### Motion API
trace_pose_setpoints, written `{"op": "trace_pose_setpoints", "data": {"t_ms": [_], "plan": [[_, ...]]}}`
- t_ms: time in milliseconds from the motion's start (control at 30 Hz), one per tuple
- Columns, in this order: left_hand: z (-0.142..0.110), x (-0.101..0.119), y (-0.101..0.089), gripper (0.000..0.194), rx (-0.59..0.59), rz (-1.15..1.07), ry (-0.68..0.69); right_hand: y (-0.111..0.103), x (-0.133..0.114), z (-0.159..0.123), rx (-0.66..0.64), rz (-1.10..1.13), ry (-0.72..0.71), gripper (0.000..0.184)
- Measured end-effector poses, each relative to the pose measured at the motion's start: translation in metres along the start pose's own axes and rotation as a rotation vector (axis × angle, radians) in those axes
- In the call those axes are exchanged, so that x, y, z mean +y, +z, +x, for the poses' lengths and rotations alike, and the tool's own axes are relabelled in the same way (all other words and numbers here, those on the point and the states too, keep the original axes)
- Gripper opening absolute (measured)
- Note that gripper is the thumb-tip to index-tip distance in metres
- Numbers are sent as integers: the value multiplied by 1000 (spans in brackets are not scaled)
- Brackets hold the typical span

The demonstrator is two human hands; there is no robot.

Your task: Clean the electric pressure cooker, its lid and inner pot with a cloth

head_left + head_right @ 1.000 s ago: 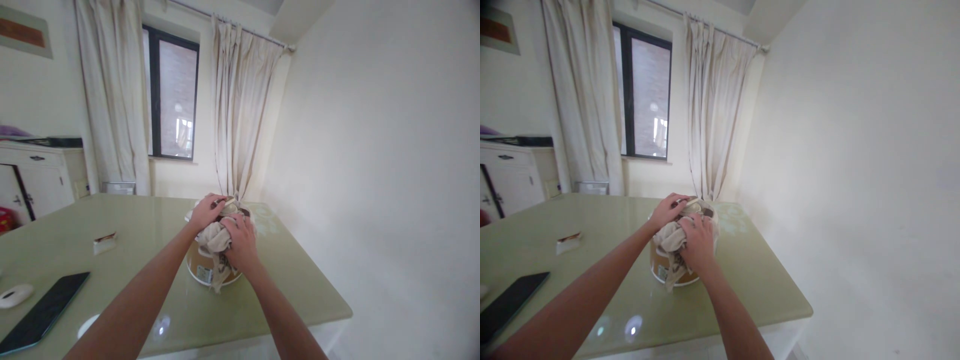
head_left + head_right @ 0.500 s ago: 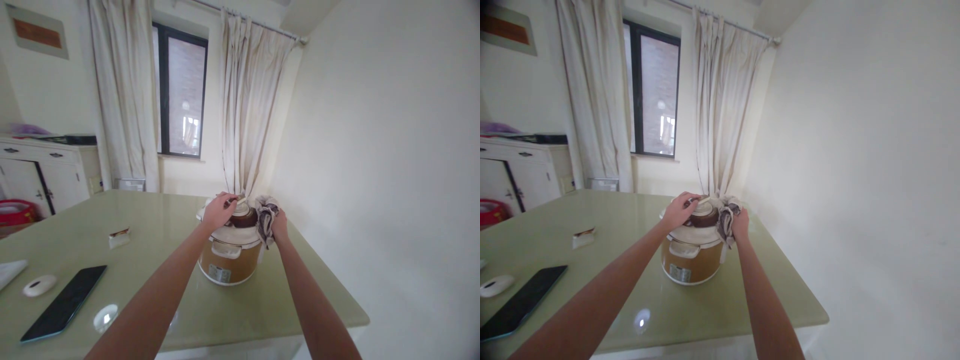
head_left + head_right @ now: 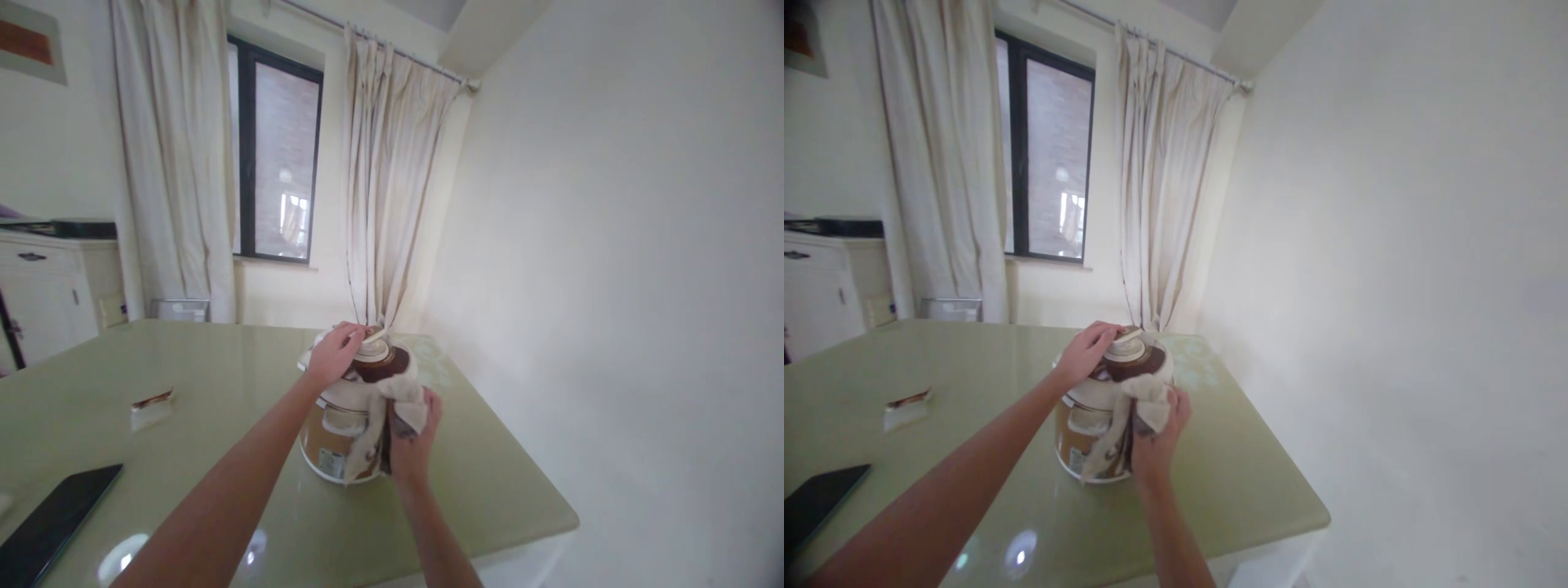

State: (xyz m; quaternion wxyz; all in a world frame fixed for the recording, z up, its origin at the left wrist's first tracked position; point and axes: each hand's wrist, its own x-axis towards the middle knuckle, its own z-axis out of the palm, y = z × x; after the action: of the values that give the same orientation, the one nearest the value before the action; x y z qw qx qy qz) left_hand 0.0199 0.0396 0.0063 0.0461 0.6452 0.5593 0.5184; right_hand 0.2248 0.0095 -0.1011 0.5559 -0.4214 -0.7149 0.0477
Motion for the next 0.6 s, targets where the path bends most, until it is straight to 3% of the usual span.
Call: {"op": "trace_pose_setpoints", "data": {"t_ms": [33,100,167,267,367,467,533,600], "plan": [[1,-1,-1,47,-8,-18,7,-5,-16,19,-32,-52,-40,37],[1,-3,-1,51,-19,-55,18,-12,-39,60,-239,-188,-183,37],[1,-5,-1,52,-12,-74,21,-11,-41,97,-357,-309,-183,34],[0,-8,0,51,4,-50,23,1,-11,138,-336,-309,20,27],[0,-9,1,48,11,-31,49,9,33,162,-275,-84,233,25],[-1,-7,1,47,19,-24,67,6,62,150,-220,29,284,23],[-2,-7,2,48,19,-24,61,3,70,115,-143,75,289,32],[-3,-9,4,49,36,-22,50,6,70,62,-29,180,276,43]]}}
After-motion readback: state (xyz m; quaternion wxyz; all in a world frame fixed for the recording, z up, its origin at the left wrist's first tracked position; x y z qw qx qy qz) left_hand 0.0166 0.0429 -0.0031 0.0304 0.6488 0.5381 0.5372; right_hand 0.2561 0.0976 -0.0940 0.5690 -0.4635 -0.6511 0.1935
